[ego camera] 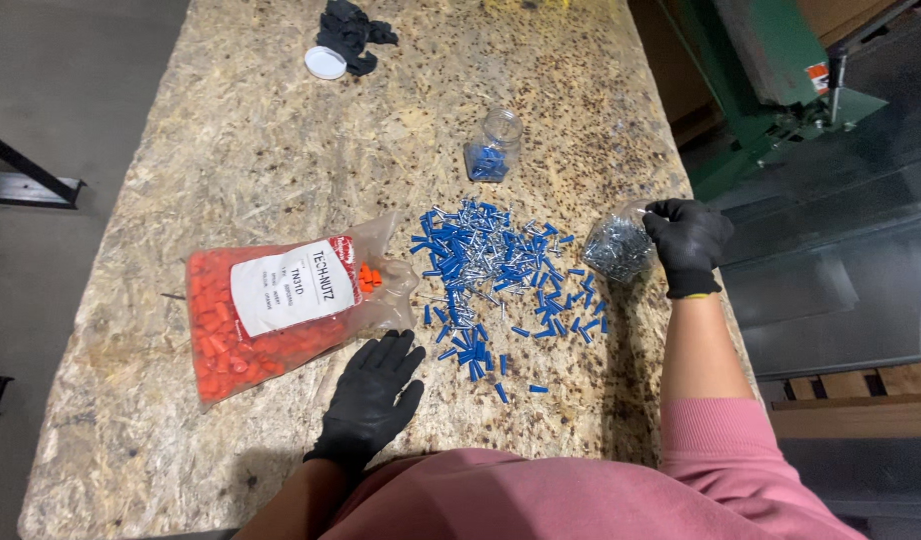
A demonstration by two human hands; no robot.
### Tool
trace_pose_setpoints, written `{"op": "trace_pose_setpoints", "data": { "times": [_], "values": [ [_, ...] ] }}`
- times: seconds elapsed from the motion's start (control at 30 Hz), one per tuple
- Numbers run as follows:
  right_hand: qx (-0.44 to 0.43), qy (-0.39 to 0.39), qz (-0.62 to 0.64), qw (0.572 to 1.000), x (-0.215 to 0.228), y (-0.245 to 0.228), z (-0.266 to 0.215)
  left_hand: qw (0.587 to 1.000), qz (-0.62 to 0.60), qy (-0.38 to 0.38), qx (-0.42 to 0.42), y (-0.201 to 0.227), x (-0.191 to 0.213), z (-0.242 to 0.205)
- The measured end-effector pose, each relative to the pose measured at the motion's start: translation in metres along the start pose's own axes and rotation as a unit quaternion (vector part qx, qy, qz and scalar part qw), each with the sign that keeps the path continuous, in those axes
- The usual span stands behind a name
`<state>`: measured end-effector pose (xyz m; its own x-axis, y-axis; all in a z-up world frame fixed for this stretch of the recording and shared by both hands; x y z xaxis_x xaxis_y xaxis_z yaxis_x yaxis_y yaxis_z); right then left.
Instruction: The person sorts wall anchors and wire nuts by hand on a granite surface, placing the anchors into plastic containers.
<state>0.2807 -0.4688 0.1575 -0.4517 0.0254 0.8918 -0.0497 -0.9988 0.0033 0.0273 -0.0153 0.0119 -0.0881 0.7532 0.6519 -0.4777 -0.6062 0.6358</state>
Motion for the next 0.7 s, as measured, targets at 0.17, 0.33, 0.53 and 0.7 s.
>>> {"op": "trace_pose_setpoints", "data": {
  "times": [0.17, 0.33, 0.53, 0.7],
  "values": [
    [0.017, 0.001, -0.137, 0.99, -0.005, 0.003, -0.005, 1.0, -0.008, 0.004, -0.003, 0.001, 0.002, 0.0],
    [0.291, 0.057, 0.051, 0.954, 0.019, -0.119, -0.036, 0.999, -0.012, 0.023, -0.023, -0.001, 0.001, -0.003],
    [0.306, -0.009, -0.164, 0.938, -0.082, -0.12, -0.043, 0.999, -0.021, 0.019, -0.016, -0.003, 0.0, -0.002],
    [0.307, 0.0, -0.228, 0.924, -0.077, -0.121, -0.059, 0.999, -0.022, 0.035, -0.014, 0.0, 0.001, -0.002]
  ]
}}
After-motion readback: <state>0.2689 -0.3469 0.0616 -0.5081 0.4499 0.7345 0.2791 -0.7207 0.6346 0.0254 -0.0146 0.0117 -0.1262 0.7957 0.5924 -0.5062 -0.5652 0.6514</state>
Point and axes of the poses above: each hand's wrist, its own z-axis towards the middle knuckle, its own x-axis out of the back of the hand, y = z × x, the point moved 3 cm from there along z, towards the middle knuckle, and after that the axes turned 12 degrees about -z, right-handed, at the moved point
